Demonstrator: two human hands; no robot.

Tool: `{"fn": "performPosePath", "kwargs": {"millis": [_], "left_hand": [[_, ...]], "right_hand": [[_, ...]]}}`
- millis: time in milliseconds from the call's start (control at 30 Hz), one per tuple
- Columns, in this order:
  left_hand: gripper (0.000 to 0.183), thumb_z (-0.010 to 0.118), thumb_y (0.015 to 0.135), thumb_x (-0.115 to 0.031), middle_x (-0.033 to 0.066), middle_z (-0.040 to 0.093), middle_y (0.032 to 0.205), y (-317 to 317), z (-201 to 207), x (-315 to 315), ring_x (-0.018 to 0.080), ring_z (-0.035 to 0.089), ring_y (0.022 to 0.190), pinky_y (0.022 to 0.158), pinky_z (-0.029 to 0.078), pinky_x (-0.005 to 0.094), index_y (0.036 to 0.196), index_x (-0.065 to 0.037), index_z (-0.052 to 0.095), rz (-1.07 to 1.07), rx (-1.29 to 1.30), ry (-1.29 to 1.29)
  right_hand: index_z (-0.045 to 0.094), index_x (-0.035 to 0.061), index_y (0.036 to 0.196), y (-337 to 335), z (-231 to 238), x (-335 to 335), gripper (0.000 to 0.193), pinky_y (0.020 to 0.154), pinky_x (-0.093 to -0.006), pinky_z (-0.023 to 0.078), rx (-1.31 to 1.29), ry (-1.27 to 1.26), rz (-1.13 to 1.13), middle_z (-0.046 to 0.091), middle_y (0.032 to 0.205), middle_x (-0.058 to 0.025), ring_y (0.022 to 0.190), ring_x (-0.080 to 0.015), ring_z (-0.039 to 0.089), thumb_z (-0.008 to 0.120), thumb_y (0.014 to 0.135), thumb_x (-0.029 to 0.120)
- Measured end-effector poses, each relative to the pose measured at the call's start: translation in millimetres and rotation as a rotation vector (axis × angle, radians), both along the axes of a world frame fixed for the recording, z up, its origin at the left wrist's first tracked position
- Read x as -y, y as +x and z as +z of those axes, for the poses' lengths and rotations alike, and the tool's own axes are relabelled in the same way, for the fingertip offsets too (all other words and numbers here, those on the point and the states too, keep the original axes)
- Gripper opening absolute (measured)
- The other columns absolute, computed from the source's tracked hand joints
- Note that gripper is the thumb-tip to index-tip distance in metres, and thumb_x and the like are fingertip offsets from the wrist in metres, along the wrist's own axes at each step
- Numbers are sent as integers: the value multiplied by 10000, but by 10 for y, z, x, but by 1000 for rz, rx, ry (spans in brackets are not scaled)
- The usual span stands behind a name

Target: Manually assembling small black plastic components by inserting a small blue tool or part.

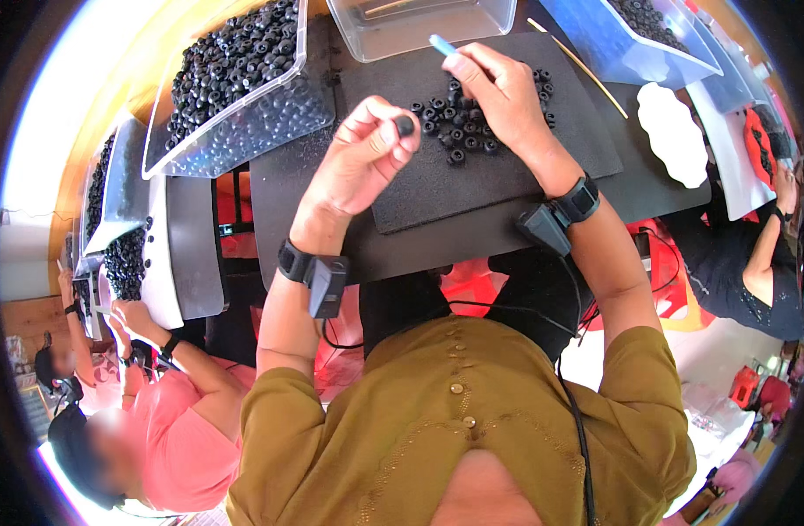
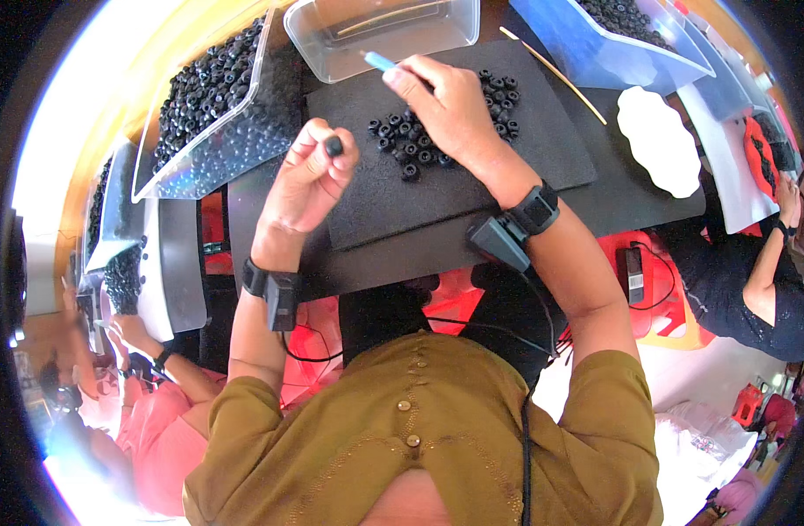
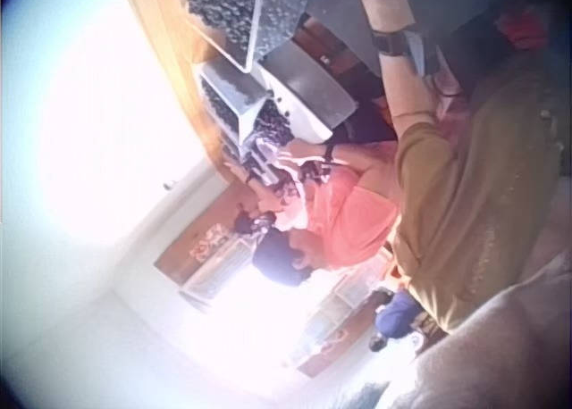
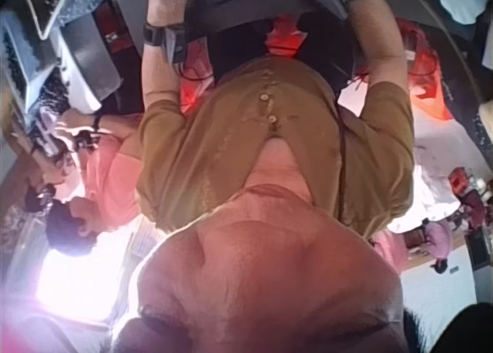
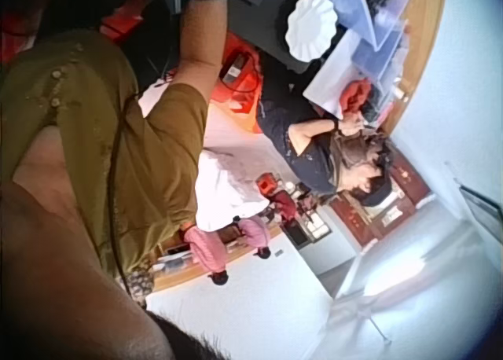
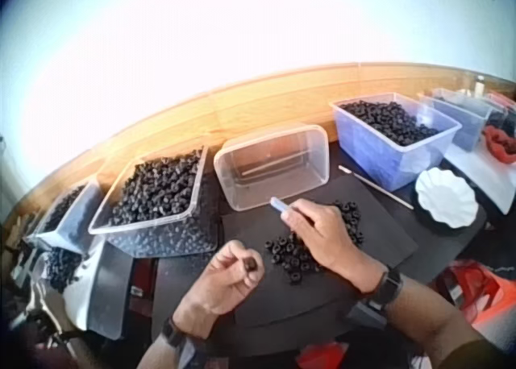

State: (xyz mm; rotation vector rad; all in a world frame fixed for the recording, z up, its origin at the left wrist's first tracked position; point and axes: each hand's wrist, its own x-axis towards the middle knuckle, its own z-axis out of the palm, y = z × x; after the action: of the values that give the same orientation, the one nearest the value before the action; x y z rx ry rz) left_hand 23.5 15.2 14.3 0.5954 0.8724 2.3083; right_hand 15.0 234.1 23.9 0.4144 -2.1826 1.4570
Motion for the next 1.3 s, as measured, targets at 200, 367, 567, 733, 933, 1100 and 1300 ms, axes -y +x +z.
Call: {"fn": "performPosePath", "kwargs": {"millis": [200,367,567,733,933,1100,1300], "left_hand": [[104,601,954,-80,101,649,1040,-54,-92,51,146,620,903,791,537,214,1049,-40,616,65,99,27],[91,605,952,-74,63,661,1005,-50,-124,-18,138,644,895,792,543,224,1038,-53,622,101,40,-85],[82,602,954,-82,55,664,992,-32,-136,-29,140,652,883,785,554,233,1028,-55,626,90,88,-76],[84,599,957,-89,63,660,1030,-17,-143,-15,139,646,880,775,554,227,1024,-48,624,95,119,-44],[124,626,944,-123,78,640,1060,-35,-125,22,133,626,877,776,549,214,1032,-36,612,42,199,1],[147,634,935,-112,88,633,1048,-53,-112,51,149,607,893,785,548,213,1053,-31,599,-43,281,145],[135,631,934,-98,107,628,1043,-23,-81,62,171,608,909,789,552,217,1049,-38,594,-70,361,206]], "right_hand": [[675,15,962,139,68,161,333,575,-216,402,314,-252,389,556,690,44,631,-42,507,624,951,344],[673,33,925,148,15,212,291,606,-211,405,350,-263,480,584,729,39,660,-37,503,638,946,322],[647,32,983,195,92,187,237,633,-187,399,305,-216,538,577,785,49,714,-16,500,678,924,260],[648,21,1002,198,84,169,250,646,-195,410,245,-111,502,600,803,40,733,-21,518,699,908,248],[653,17,1024,187,53,191,254,636,-198,406,218,-107,489,596,793,38,717,-27,514,699,905,237],[663,23,1027,199,116,145,246,613,-201,391,231,-72,441,573,775,45,692,-23,486,682,917,242],[677,20,993,219,135,157,233,644,-212,433,207,-110,407,645,780,8,716,-38,556,678,910,238]]}}
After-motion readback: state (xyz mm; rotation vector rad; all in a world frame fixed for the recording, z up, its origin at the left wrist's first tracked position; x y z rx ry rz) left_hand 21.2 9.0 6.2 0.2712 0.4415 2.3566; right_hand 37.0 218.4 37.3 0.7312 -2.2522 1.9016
